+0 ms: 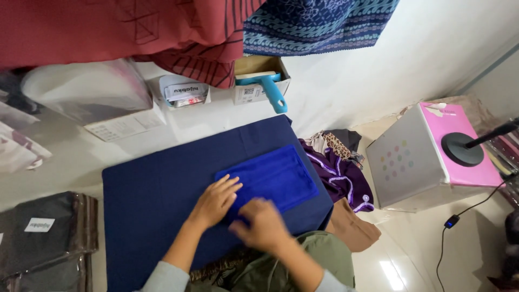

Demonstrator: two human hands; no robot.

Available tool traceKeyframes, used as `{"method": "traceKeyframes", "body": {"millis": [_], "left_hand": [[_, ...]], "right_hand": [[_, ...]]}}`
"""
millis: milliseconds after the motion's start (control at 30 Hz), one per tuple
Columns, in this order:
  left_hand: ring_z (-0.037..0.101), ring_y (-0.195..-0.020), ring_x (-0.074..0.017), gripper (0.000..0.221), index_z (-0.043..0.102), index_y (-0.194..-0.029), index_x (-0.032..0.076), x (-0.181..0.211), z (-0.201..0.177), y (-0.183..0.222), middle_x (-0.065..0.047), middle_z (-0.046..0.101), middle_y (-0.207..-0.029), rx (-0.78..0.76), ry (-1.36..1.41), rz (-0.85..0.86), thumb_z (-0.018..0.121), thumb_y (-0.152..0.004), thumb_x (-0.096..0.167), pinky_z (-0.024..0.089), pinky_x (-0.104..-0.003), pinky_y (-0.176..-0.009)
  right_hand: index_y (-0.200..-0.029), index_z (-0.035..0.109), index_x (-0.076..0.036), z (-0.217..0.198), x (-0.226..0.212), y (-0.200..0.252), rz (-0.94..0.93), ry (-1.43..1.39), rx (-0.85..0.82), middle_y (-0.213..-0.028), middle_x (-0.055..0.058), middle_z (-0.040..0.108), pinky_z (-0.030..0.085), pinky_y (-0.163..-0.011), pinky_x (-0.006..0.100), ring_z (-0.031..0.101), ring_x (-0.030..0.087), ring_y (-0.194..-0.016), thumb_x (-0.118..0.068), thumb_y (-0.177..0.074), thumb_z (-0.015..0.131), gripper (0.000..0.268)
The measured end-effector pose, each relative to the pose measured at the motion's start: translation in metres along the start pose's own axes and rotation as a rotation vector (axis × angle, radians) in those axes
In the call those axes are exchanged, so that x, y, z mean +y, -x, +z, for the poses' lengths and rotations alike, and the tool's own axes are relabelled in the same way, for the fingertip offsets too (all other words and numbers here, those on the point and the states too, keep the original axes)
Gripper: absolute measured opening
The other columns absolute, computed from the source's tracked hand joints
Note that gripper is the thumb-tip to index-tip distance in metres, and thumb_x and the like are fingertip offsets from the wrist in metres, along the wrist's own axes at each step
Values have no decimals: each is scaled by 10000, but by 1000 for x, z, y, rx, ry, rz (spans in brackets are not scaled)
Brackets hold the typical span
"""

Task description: The person uses a lint roller on a blue cloth, folds the fabric into a small rectangle, and slides it into a clear plastic bag.

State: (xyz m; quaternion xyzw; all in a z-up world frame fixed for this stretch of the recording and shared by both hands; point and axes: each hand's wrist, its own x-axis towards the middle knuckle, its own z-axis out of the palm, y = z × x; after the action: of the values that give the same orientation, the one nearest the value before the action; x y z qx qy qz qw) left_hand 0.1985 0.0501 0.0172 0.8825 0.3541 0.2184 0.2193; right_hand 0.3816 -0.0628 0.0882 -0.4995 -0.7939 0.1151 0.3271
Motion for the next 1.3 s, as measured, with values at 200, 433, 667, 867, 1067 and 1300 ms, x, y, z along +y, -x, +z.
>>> {"method": "traceKeyframes", "body": {"millis": [200, 433, 667, 867, 1067, 1300], "left_hand": [[497, -1403, -185, 732, 723, -1267, 176, -20, -34, -5, -13, 623, -1442, -118, -6, -47, 466, -683, -182, 412, -337, -1151], [525, -1379, -251, 485, 730, -1244, 289, -64, -12, -7, 81, 673, -1371, 103, -242, 112, 585, -876, 9, 392, -448, -1123], [597, -1157, -258, 205, 685, -1096, 137, 29, -74, 17, -30, 722, -1085, 422, 64, 75, 532, -1026, 255, 412, -415, -1036], [728, -880, -246, 147, 755, -1007, 133, 90, -149, 32, -47, 764, -943, 746, 311, -88, 779, -930, 256, 599, -335, -791], [706, -675, -171, 265, 781, -978, 132, 66, -201, 36, -41, 721, -803, 857, 347, -265, 868, -873, 359, 602, -298, -628], [711, -687, -206, 192, 758, -966, 126, 84, -220, 62, -27, 663, -786, 930, 28, -36, 825, -904, 294, 602, -271, -595]], "right_hand": [[-854, 551, -94, 75, -9, 34, 58, 439, -47, -867, 144, 543, 419, -631, 490, 523, 367, -773, -330, -827, 654, 258], [-671, 432, -100, 76, 15, 29, 49, 276, 121, -667, 131, 477, 334, -514, 516, 466, 373, -589, -98, -698, 580, 150], [-956, 676, -122, -57, 0, 5, 216, -133, 341, -833, 50, 691, 478, -675, 367, 637, 222, -712, -59, -784, 582, 206], [-1097, 666, -35, -110, 24, -47, 221, -266, 377, -818, 166, 667, 523, -733, 441, 641, 306, -798, -31, -969, 568, 161], [-1151, 638, -55, -55, 57, -135, 227, -767, 231, -855, -3, 589, 568, -725, 277, 587, 102, -772, -105, -1084, 506, 156], [-1166, 572, -35, -96, -9, -141, -102, -414, 248, -925, 120, 702, 536, -867, 407, 643, 200, -870, -18, -1105, 455, 132]]}}
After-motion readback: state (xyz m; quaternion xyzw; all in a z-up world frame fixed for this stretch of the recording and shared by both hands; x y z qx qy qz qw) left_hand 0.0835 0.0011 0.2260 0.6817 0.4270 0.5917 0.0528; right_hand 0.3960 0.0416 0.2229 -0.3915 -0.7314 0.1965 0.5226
